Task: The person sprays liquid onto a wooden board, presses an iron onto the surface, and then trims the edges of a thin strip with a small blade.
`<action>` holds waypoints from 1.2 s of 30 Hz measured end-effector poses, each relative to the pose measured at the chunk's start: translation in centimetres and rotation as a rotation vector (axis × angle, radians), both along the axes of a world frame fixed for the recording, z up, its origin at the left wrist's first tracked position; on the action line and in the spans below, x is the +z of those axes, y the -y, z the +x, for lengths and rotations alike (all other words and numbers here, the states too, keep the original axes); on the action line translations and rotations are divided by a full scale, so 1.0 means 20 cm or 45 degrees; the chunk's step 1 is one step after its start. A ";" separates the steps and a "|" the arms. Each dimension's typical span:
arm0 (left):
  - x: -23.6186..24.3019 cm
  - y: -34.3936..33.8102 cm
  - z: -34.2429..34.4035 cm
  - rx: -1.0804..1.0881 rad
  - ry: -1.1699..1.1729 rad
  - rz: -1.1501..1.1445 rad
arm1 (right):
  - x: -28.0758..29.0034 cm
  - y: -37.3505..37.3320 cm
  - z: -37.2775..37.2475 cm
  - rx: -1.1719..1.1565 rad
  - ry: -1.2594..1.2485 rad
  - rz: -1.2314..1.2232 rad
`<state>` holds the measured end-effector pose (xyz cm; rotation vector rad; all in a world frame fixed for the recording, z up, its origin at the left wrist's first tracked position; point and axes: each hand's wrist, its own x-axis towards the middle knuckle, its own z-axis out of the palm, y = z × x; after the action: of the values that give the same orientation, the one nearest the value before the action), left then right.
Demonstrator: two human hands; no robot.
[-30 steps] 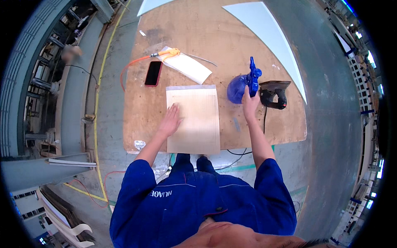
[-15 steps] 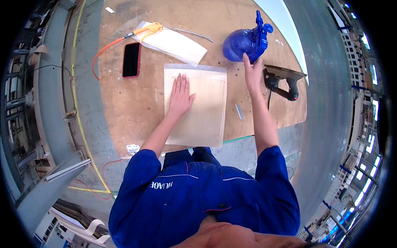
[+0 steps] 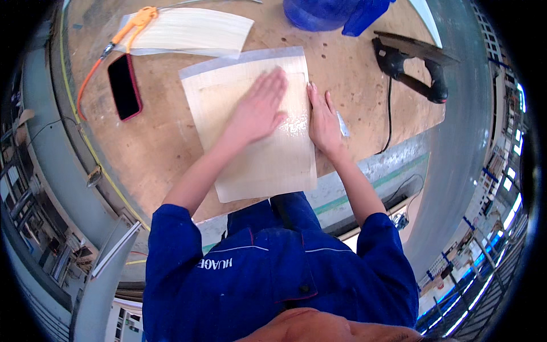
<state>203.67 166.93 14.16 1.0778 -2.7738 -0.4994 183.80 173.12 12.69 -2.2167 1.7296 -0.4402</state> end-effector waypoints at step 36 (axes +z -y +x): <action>-0.05 0.26 0.04 0.035 -0.124 -0.140 | -0.02 -0.01 -0.06 -0.098 0.481 -0.076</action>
<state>204.51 161.80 13.19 1.0371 -2.6642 -0.3804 182.65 173.28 12.20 -1.9504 1.6165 -0.8763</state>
